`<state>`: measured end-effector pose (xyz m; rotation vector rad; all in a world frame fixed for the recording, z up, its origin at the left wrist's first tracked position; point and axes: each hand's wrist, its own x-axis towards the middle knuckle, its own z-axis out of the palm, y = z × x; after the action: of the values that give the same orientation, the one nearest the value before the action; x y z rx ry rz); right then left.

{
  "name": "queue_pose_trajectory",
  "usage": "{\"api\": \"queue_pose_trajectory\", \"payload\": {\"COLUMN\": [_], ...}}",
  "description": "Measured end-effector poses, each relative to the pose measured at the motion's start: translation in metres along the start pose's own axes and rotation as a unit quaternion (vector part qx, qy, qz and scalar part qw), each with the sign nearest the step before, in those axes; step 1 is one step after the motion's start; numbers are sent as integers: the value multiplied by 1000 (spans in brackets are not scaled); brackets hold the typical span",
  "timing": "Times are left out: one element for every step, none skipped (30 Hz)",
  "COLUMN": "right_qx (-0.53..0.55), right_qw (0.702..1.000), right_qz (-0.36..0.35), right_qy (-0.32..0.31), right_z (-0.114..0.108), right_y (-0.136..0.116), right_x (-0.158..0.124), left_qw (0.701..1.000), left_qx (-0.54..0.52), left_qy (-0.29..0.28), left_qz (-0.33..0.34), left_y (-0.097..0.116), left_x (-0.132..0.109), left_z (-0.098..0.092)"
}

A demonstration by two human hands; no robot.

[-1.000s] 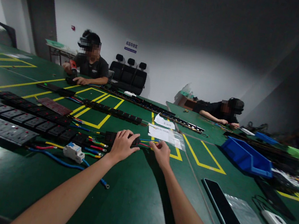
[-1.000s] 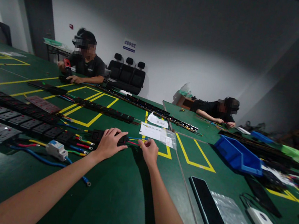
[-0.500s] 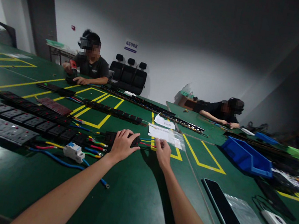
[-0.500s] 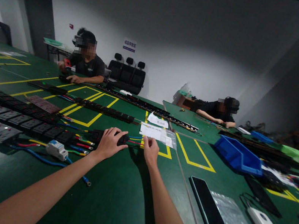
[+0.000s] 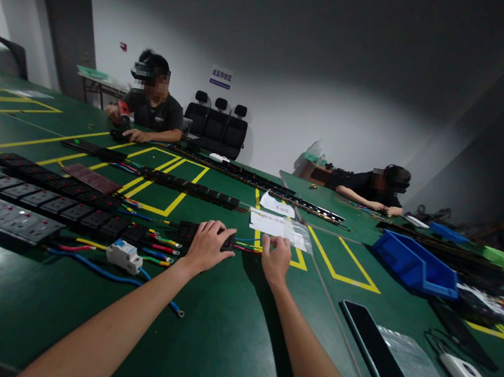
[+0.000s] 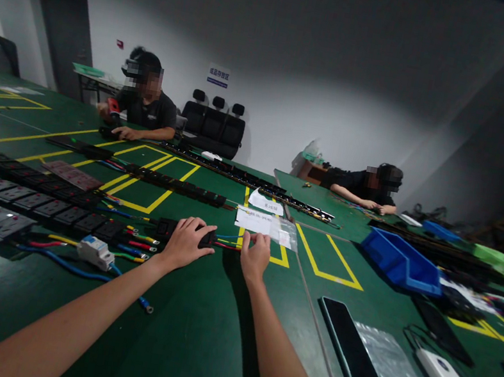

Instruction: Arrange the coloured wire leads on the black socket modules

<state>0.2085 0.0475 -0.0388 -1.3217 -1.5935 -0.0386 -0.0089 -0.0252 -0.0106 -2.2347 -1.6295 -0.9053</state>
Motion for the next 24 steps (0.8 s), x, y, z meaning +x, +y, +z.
{"api": "queue_pose_trajectory", "payload": {"right_qx": [-16, -34, -52, -67, -78, -83, -83, -77, -65, -50, -31, -10, 12, 33, 51, 66, 79, 91, 104, 118, 133, 148, 163, 178], "right_qw": [1000, 999, 998, 997, 996, 995, 995, 996, 997, 998, 999, 1000, 1000, 999, 998, 997, 995, 993, 991, 988, 984, 980, 976, 972], "right_qz": [-9, -18, -27, -36, -45, -53, -56, -55, -50, -41, -30, -17, -3, 11, 24, 36, 49, 62, 75, 89, 102, 115, 125, 135], "right_qy": [2, 3, 3, 1, -2, -6, -7, -5, -3, -1, 0, -1, -5, -11, -16, -22, -28, -36, -45, -52, -59, -63, -66, -68], "right_z": [0, 0, 1, 1, 2, 2, 2, 2, 1, 1, 0, 0, -1, 0, 0, 0, 1, 2, 3, 4, 5, 6, 7, 7], "right_y": [-3, -5, -8, -10, -12, -13, -14, -14, -13, -12, -10, -9, -6, -4, -2, 0, 3, 5, 7, 9, 11, 13, 14, 16], "right_x": [-1, -3, -4, -6, -7, -8, -8, -8, -7, -6, -4, -3, -1, 1, 2, 4, 5, 6, 6, 6, 7, 7, 7, 7], "left_qw": [1000, 1000, 1000, 1000, 1000, 1000, 1000, 1000, 1000, 1000, 1000, 1000, 1000, 1000, 999, 999, 999, 999, 999, 999, 999, 998, 998, 998], "left_qx": [2, 4, 6, 7, 8, 9, 9, 8, 7, 6, 5, 3, 1, -2, -4, -7, -9, -11, -13, -16, -18, -21, -23, -26], "left_qy": [-2, -4, -5, -5, -4, -2, 0, 2, 4, 6, 8, 11, 15, 20, 25, 29, 32, 35, 38, 41, 44, 46, 47, 47], "left_qz": [0, -1, -1, -3, -5, -7, -9, -10, -11, -12, -13, -15, -16, -18, -20, -21, -23, -24, -25, -25, -25, -25, -23, -22], "left_y": [0, 0, -1, -1, -1, -1, -1, -1, -1, 0, 0, 0, 1, 1, 2, 2, 2, 2, 2, 2, 2, 1, 1, 1], "left_x": [0, 0, 0, 0, 0, 0, 0, 0, 0, 0, 0, 0, 0, 0, 0, 0, 0, 0, 0, 0, 0, 0, 0, 0], "left_z": [0, 1, 1, 2, 2, 2, 3, 2, 2, 2, 1, 0, -1, -1, -2, -2, -3, -3, -3, -2, -2, -2, -2, -3]}}
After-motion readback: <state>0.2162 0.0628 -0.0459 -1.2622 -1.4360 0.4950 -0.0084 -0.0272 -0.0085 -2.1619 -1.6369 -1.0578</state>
